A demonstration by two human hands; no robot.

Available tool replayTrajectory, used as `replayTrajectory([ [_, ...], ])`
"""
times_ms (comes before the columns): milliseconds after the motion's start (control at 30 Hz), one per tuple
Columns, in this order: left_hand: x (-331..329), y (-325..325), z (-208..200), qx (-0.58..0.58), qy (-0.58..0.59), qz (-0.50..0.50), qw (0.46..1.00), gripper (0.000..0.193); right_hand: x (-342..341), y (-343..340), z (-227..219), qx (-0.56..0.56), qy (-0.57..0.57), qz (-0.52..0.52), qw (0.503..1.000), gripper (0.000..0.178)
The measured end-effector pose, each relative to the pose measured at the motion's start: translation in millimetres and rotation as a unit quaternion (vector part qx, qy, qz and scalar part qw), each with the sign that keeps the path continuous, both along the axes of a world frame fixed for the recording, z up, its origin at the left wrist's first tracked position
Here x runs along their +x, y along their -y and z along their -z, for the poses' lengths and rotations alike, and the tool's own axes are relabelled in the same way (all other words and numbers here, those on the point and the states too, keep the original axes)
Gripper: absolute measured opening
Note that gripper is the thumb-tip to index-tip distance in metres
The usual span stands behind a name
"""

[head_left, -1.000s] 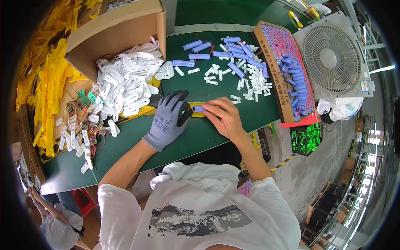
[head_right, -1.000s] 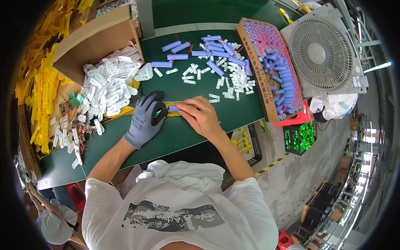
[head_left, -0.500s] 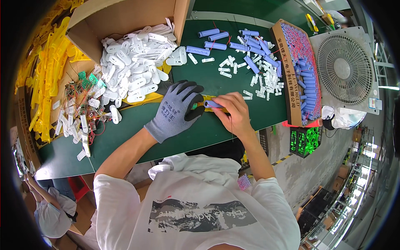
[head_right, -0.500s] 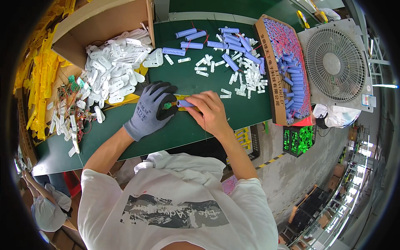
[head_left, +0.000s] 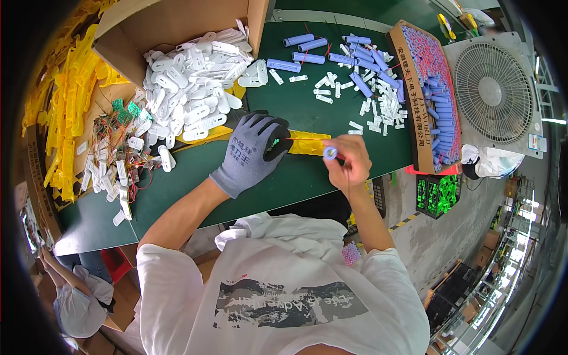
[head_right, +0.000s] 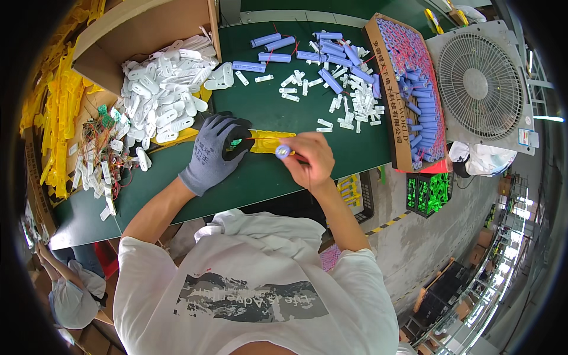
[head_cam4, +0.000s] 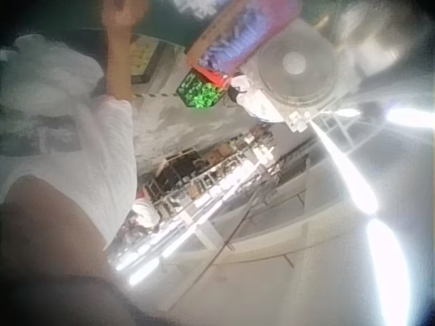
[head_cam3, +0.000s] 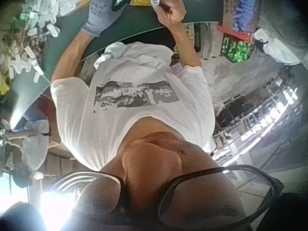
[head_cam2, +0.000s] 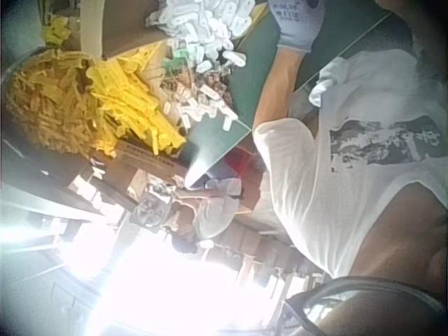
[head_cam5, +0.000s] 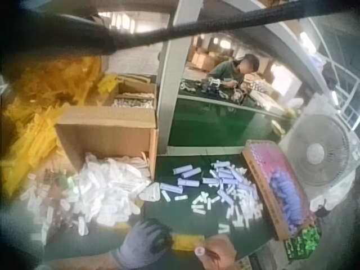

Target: Assembling components for a light or electronic device on a factory assembly line.

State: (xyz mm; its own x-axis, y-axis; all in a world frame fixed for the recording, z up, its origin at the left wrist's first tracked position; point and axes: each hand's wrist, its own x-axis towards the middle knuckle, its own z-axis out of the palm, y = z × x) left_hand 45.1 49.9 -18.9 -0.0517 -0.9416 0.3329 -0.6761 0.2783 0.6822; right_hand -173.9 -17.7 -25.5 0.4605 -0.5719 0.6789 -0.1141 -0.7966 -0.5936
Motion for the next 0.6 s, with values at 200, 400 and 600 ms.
replayTrajectory([
  [200, -1.4, 2.5, -4.5, -0.024, 0.027, 0.009, 0.999, 0.022, 2.4, -13.4, -3.1, 0.414, 0.121, 0.058, 0.900, 0.023],
  [400, 3.1, 2.7, -9.8, -0.030, 0.015, 0.032, 0.999, 0.018, 11.9, -18.4, 6.3, 0.364, 0.053, 0.116, 0.923, 0.020],
  [600, 4.9, 2.2, -6.8, -0.014, -0.013, 0.034, 0.999, 0.016, 14.0, -17.5, 4.6, 0.298, -0.018, 0.132, 0.945, 0.018],
])
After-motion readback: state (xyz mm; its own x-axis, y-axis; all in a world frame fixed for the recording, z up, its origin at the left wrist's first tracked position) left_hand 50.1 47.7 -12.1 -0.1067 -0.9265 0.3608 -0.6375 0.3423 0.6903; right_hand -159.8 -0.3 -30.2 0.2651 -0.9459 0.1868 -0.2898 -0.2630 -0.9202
